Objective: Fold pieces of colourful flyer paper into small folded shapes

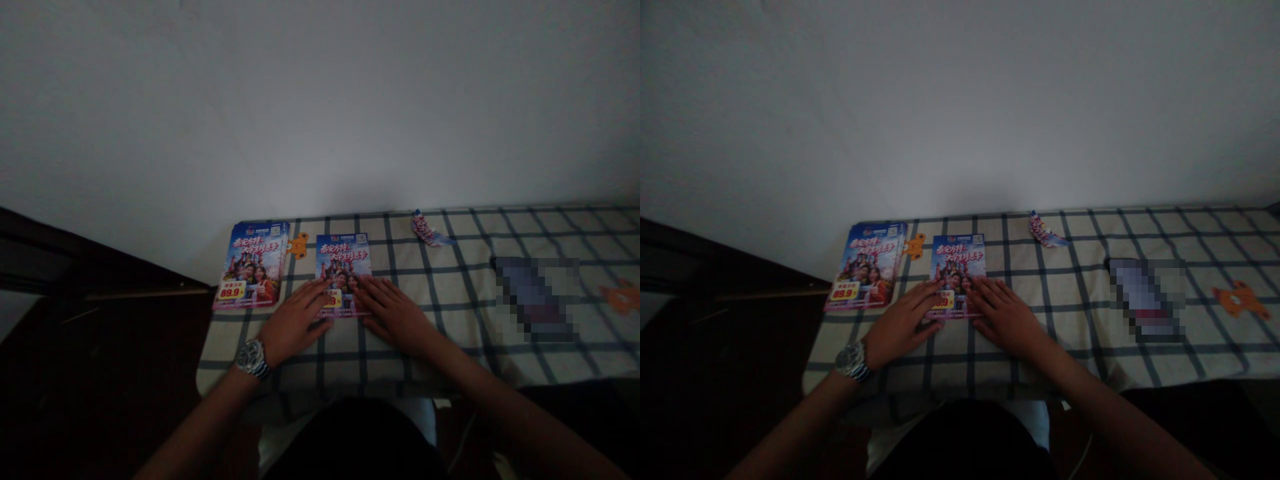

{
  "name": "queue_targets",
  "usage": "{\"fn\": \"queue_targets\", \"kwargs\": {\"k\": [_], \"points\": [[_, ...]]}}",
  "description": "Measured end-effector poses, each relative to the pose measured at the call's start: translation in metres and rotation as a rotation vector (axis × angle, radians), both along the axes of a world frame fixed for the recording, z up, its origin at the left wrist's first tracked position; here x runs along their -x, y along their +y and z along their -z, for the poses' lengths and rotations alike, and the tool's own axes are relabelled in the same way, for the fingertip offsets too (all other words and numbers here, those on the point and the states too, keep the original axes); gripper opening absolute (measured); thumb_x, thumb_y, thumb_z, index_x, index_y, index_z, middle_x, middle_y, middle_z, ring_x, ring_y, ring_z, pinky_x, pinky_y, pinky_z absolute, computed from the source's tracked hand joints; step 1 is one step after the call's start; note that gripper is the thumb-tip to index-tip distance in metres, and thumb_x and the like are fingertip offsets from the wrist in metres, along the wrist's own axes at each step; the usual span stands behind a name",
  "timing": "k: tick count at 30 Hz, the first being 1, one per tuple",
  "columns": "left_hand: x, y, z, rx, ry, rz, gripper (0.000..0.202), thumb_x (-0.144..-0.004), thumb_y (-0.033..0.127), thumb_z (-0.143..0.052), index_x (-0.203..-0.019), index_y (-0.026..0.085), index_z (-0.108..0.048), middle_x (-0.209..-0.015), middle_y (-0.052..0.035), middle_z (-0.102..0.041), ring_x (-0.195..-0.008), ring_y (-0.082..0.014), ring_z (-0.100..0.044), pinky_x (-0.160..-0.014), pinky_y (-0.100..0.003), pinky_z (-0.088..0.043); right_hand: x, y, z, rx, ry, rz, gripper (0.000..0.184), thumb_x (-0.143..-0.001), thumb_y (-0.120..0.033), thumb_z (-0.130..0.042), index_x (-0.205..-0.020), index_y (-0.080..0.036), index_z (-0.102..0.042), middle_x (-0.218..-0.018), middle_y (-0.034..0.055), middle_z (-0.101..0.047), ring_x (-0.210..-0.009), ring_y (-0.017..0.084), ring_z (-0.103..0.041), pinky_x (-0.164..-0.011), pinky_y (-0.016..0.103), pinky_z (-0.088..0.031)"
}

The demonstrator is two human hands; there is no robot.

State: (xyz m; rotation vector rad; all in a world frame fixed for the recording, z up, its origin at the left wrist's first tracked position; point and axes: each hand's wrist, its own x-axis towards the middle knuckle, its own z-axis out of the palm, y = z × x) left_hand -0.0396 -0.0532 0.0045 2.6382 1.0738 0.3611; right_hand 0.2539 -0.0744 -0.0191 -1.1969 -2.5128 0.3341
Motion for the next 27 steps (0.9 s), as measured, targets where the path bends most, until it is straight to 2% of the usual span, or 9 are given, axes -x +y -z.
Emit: {"fn": "queue_targets", "kwargs": {"k": [7,13,18,21,23,27], "points": [[-0.002,-0.001,0.005,-0.031,-0.015,-0.032,0.039,-0.099,0.036,-0.062,-0.133,0.02,-0.055,-0.156,-0.0111,-0.049,-0.145,-0.0249,-0.046,-0.125,-0.051,-0.035,-0.001,0.003,-0.002,0.018,-0.025,-0.03,0.082,-0.098,-0.035,-0.062,-0.165,-0.033,-0.016,-0.168,0.0055,-0.031,-0.154,0.032,-0.032,-0.125,0.057,-0.033],[-0.002,0.003,0.005,-0.041,-0.016,-0.01,0.027,-0.103,0.032,-0.055,-0.127,0.021,-0.059,-0.153,-0.0088,-0.054,-0.142,-0.0231,-0.051,-0.125,-0.049,-0.037,-0.006,0.003,-0.006,-0.003,-0.032,-0.054,0.068,-0.097,-0.032,-0.064,-0.158,-0.028,-0.035,-0.163,0.0085,-0.041,-0.151,0.03,-0.037,-0.124,0.055,-0.036],[0.0,0.004,0.0,-0.026,0.005,0.021,0.045,-0.094,0.047,-0.068,-0.131,0.024,-0.059,-0.155,-0.0082,-0.051,-0.143,-0.0268,-0.049,-0.125,-0.052,-0.036,-0.008,0.0,-0.006,-0.041,-0.029,-0.042,0.049,-0.098,-0.03,-0.063,-0.145,-0.025,-0.052,-0.156,0.0105,-0.051,-0.146,0.029,-0.045,-0.12,0.053,-0.042],[0.002,0.005,-0.002,-0.022,0.025,0.038,0.05,-0.092,0.049,-0.07,-0.134,0.025,-0.057,-0.157,-0.0072,-0.049,-0.144,-0.0268,-0.047,-0.125,-0.052,-0.034,-0.007,-0.001,-0.006,-0.048,-0.014,-0.04,0.041,-0.1,-0.029,-0.061,-0.14,-0.025,-0.057,-0.152,0.0099,-0.055,-0.145,0.028,-0.048,-0.119,0.053,-0.045],[0.002,0.006,-0.002,-0.026,0.029,0.045,0.047,-0.093,0.045,-0.069,-0.133,0.024,-0.058,-0.157,-0.0072,-0.049,-0.142,-0.027,-0.048,-0.124,-0.052,-0.035,-0.006,-0.001,-0.007,-0.041,0.003,-0.032,0.037,-0.101,-0.029,-0.06,-0.138,-0.024,-0.059,-0.15,0.0096,-0.057,-0.143,0.028,-0.049,-0.118,0.053,-0.045],[0.001,0.01,0.0,-0.049,0.001,0.041,0.025,-0.1,0.033,-0.06,-0.123,0.025,-0.065,-0.15,-0.0053,-0.056,-0.135,-0.0258,-0.054,-0.117,-0.05,-0.042,-0.005,-0.002,-0.01,-0.04,0.045,0.0,0.033,-0.102,-0.028,-0.058,-0.135,-0.024,-0.062,-0.149,0.0088,-0.059,-0.142,0.026,-0.052,-0.119,0.052,-0.045]]}}
